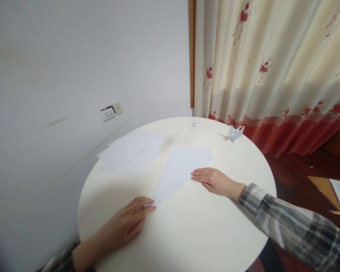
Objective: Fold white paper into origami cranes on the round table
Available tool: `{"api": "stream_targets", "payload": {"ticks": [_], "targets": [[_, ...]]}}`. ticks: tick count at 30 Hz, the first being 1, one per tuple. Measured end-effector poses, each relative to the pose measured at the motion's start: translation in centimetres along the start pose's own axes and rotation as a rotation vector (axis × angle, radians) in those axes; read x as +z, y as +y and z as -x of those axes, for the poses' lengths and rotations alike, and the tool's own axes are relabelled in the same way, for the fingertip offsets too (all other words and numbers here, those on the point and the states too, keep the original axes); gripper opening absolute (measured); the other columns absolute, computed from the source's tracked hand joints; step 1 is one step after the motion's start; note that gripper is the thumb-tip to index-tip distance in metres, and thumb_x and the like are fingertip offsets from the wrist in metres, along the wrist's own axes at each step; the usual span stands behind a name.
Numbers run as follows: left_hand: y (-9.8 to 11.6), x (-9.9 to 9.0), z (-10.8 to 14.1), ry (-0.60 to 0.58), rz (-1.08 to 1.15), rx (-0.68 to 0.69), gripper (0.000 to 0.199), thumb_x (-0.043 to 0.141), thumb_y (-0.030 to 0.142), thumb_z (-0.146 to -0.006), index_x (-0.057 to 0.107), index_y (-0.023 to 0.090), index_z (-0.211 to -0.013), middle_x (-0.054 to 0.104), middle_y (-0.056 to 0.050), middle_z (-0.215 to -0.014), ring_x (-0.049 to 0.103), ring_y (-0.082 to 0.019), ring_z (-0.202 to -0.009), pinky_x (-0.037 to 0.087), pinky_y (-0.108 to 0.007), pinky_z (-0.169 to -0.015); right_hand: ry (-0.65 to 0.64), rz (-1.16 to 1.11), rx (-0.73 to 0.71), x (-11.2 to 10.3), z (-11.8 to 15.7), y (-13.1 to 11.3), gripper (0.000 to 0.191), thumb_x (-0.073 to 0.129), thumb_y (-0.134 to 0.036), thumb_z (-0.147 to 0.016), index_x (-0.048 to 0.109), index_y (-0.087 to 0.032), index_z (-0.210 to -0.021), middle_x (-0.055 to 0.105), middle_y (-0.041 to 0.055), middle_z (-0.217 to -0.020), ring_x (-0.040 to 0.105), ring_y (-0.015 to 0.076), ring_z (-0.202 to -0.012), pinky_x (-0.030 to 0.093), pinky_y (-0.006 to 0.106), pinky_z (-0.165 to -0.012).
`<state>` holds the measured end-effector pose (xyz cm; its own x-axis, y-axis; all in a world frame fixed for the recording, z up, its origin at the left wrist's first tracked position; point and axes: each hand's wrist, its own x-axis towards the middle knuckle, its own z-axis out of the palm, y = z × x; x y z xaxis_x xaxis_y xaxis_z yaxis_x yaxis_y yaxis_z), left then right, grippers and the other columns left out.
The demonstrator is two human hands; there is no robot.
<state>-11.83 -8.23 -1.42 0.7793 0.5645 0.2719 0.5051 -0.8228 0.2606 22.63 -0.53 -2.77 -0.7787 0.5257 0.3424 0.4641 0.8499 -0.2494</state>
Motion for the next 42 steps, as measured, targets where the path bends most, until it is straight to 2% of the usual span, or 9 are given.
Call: {"api": "stream_targets", "payload": {"ticks": [12,17,20,22,25,27,29,34,42], "targets": [[0.4,-0.6,2.8,0.023,-0.106,0.006,0.043,0.042,0.004,-0.077,0.046,0.017,-0.118,0.054,-0.01,-0.114,0.048,-0.02,-0.108,0.047,-0.035,-0.091,0.0,-0.014,-0.008,-0.1,-0.2,-0.3,0.041,0.038,-0.011,-0.087,0.051,-0.023,-0.124,0.055,0.0048,-0.125,0.048,0.0167,-0.117,0.041,0.036,-0.099],[0.9,-1.9,3.0,0.106,-0.132,0.033,0.03,0.043,0.006,-0.078,0.053,0.018,-0.104,0.06,-0.009,-0.105,0.053,-0.019,-0.102,0.05,-0.032,-0.085,0.005,-0.017,-0.012,0.0,-0.1,-0.2,0.041,0.038,-0.01,-0.086,0.052,-0.023,-0.122,0.055,0.0053,-0.124,0.048,0.0168,-0.117,0.04,0.035,-0.099],[0.7,-2.7,2.1,0.16,-0.131,-0.013,0.028,0.04,0.006,-0.081,0.054,0.019,-0.102,0.061,-0.007,-0.104,0.055,-0.017,-0.1,0.051,-0.03,-0.083,0.003,-0.021,-0.003,-0.4,-0.5,-0.6,0.038,0.039,-0.01,-0.085,0.055,-0.021,-0.118,0.057,0.0063,-0.122,0.049,0.0168,-0.114,0.04,0.035,-0.098],[0.4,-2.7,0.8,0.111,-0.131,-0.065,0.033,0.041,0.01,-0.084,0.049,0.019,-0.114,0.059,-0.008,-0.11,0.054,-0.017,-0.104,0.049,-0.032,-0.089,0.004,-0.038,0.029,-0.8,-1.3,-1.1,0.032,0.043,-0.013,-0.084,0.061,-0.02,-0.109,0.061,0.0067,-0.115,0.052,0.0169,-0.109,0.04,0.034,-0.096],[0.2,-1.4,-1.7,0.061,-0.123,-0.012,0.039,0.043,0.013,-0.084,0.044,0.019,-0.123,0.052,-0.008,-0.125,0.045,-0.018,-0.118,0.042,-0.036,-0.099,-0.013,-0.089,0.162,-1.3,-3.3,-2.3,0.014,0.053,-0.021,-0.079,0.066,-0.019,-0.085,0.064,0.0073,-0.1,0.056,0.0176,-0.097,0.044,0.03,-0.085],[0.3,0.0,-3.1,0.008,-0.105,0.038,0.041,0.043,0.012,-0.083,0.045,0.019,-0.124,0.051,-0.006,-0.127,0.044,-0.018,-0.12,0.04,-0.036,-0.101,-0.104,-0.136,0.311,-1.4,-4.6,-2.9,0.015,0.06,-0.03,-0.075,0.065,-0.016,-0.073,0.065,0.0045,-0.08,0.057,0.0154,-0.076,0.045,0.026,-0.07],[0.9,1.4,-4.0,-0.014,-0.098,0.064,0.038,0.044,0.012,-0.083,0.048,0.017,-0.12,0.054,-0.007,-0.125,0.047,-0.018,-0.118,0.04,-0.035,-0.1,-0.261,-0.253,0.446,-1.2,-5.8,-3.2,0.026,0.061,-0.04,-0.072,0.064,-0.015,-0.069,0.061,-0.0002,-0.064,0.053,0.0117,-0.06,0.04,0.023,-0.057],[2.6,3.6,-4.5,-0.002,-0.125,0.076,0.035,0.044,0.012,-0.082,0.052,0.014,-0.117,0.057,-0.008,-0.12,0.051,-0.019,-0.113,0.043,-0.036,-0.098,-0.692,-0.51,0.542,-0.5,-7.7,-3.5,0.033,0.072,-0.043,-0.054,0.06,-0.012,-0.059,0.053,-0.004,-0.05,0.048,0.0077,-0.05,0.036,0.019,-0.05],[3.1,4.0,-4.4,0.004,-0.144,0.076,0.035,0.043,0.012,-0.083,0.053,0.015,-0.116,0.057,-0.007,-0.121,0.051,-0.019,-0.114,0.044,-0.035,-0.097,-0.918,-0.467,0.689,-0.1,-9.0,-3.9,0.027,0.073,-0.031,-0.056,0.053,-0.012,-0.053,0.049,-0.0054,-0.046,0.043,0.0063,-0.046,0.034,0.02,-0.049]]}}
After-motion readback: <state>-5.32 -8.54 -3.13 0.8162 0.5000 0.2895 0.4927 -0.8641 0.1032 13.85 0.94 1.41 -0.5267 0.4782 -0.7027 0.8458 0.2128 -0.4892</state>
